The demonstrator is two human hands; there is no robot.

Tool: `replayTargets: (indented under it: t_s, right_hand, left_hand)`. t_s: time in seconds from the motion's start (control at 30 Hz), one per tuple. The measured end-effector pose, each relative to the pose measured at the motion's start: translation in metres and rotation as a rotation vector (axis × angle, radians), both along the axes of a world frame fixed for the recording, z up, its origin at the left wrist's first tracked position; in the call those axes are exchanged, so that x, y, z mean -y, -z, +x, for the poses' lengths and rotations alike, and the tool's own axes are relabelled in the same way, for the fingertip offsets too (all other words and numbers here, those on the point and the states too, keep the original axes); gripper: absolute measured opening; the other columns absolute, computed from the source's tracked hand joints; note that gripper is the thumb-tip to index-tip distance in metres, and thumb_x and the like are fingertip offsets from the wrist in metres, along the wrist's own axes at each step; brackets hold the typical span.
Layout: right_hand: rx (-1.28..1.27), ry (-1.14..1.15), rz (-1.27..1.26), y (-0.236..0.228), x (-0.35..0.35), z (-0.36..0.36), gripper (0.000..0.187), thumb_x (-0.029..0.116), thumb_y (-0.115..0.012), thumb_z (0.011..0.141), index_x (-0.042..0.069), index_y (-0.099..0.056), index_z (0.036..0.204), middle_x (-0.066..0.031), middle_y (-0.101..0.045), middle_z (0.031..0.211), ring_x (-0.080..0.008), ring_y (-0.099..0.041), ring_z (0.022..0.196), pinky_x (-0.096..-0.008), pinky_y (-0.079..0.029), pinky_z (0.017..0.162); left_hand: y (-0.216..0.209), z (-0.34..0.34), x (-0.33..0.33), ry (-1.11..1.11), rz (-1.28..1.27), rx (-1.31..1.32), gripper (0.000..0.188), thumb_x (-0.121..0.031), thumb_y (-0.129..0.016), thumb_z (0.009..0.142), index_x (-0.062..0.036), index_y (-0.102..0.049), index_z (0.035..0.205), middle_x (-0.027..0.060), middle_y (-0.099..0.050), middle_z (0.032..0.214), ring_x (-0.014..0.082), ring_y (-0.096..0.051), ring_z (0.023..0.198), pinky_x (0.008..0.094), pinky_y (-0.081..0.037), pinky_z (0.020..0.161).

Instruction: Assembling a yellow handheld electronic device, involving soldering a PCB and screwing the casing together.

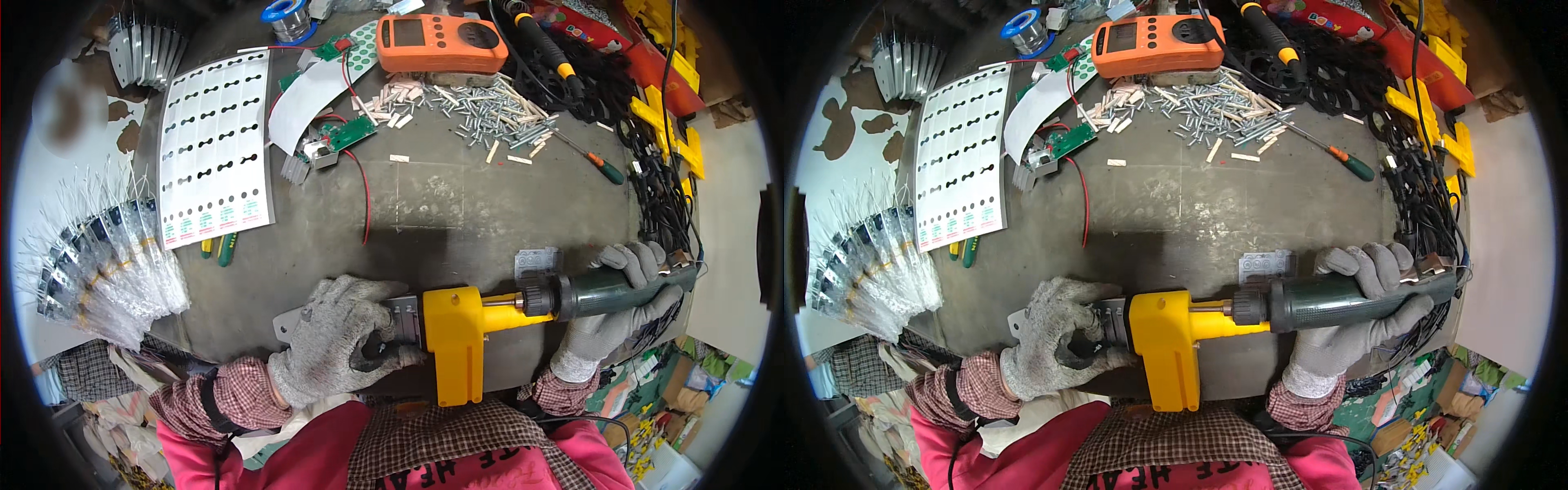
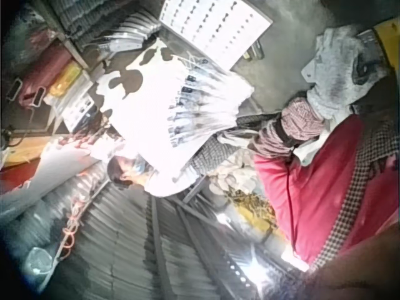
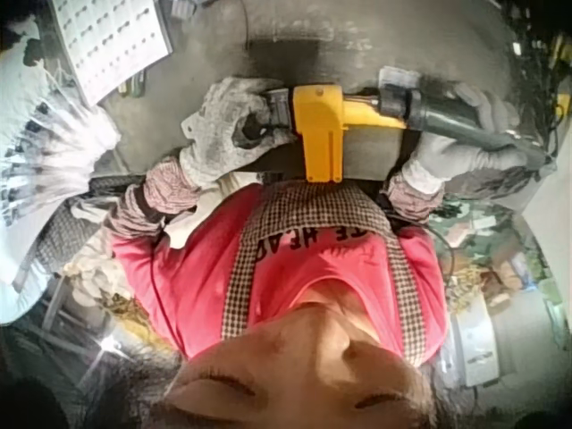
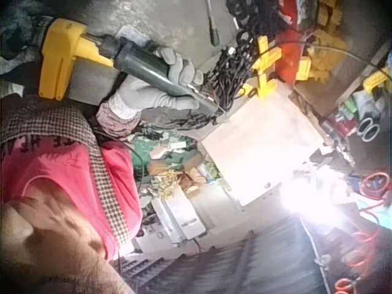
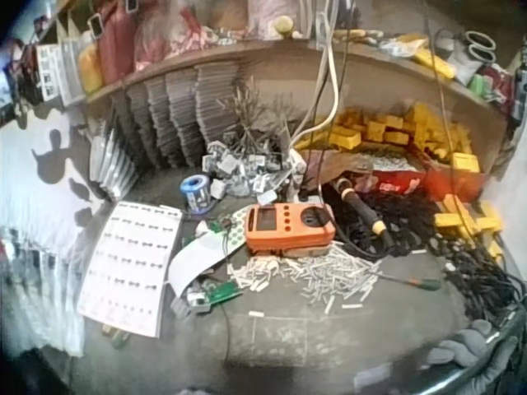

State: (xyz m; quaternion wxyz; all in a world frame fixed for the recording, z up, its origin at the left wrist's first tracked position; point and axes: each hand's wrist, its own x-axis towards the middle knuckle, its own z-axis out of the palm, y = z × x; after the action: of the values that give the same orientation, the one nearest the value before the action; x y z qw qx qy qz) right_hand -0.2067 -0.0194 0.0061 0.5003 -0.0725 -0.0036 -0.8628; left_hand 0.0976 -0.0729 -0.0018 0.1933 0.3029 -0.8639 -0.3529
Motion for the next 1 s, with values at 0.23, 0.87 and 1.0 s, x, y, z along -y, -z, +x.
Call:
replayTargets:
  t_s: [0.23, 0.87, 1.0]
  right_hand:
    - [-0.07, 0.018, 0.063, -0.008, 0.0, -0.001, 0.032, 0.024, -0.075, 0.09, 0.015, -0.048, 0.105, 0.0073, -0.045, 0.084, -0.0062, -0.048, 0.075, -0.0343, -0.036, 0.09]
    - [0.038, 0.092, -0.039, 0.007, -0.028, 0.003, 0.033, 0.029, -0.074, 0.091, 0.018, -0.043, 0.096, 0.0077, -0.038, 0.074, -0.0059, -0.04, 0.068, -0.0284, -0.037, 0.077]
    - [0.031, 0.146, 0.047, 0.005, -0.029, 0.015, 0.032, 0.033, -0.069, 0.095, 0.012, -0.048, 0.106, 0.0058, -0.037, 0.076, -0.0069, -0.04, 0.068, -0.0276, -0.037, 0.076]
  left_hand:
    - [0.003, 0.0, 0.001, -0.042, -0.007, 0.063, 0.052, -0.04, -0.086, 0.072, -0.0051, -0.065, 0.103, 0.0166, -0.063, 0.113, 0.0368, -0.06, 0.097, 0.047, -0.046, 0.084]
    - [-0.007, -0.001, -0.008, -0.072, -0.208, 0.088, 0.066, -0.033, -0.085, 0.073, -0.0052, -0.062, 0.128, 0.0141, -0.064, 0.113, 0.0329, -0.059, 0.104, 0.0456, -0.045, 0.095]
    - [-0.019, -0.005, -0.011, -0.091, -0.182, 0.133, 0.063, -0.037, -0.085, 0.072, -0.0099, -0.065, 0.126, 0.0136, -0.064, 0.107, 0.034, -0.06, 0.101, 0.0463, -0.048, 0.09]
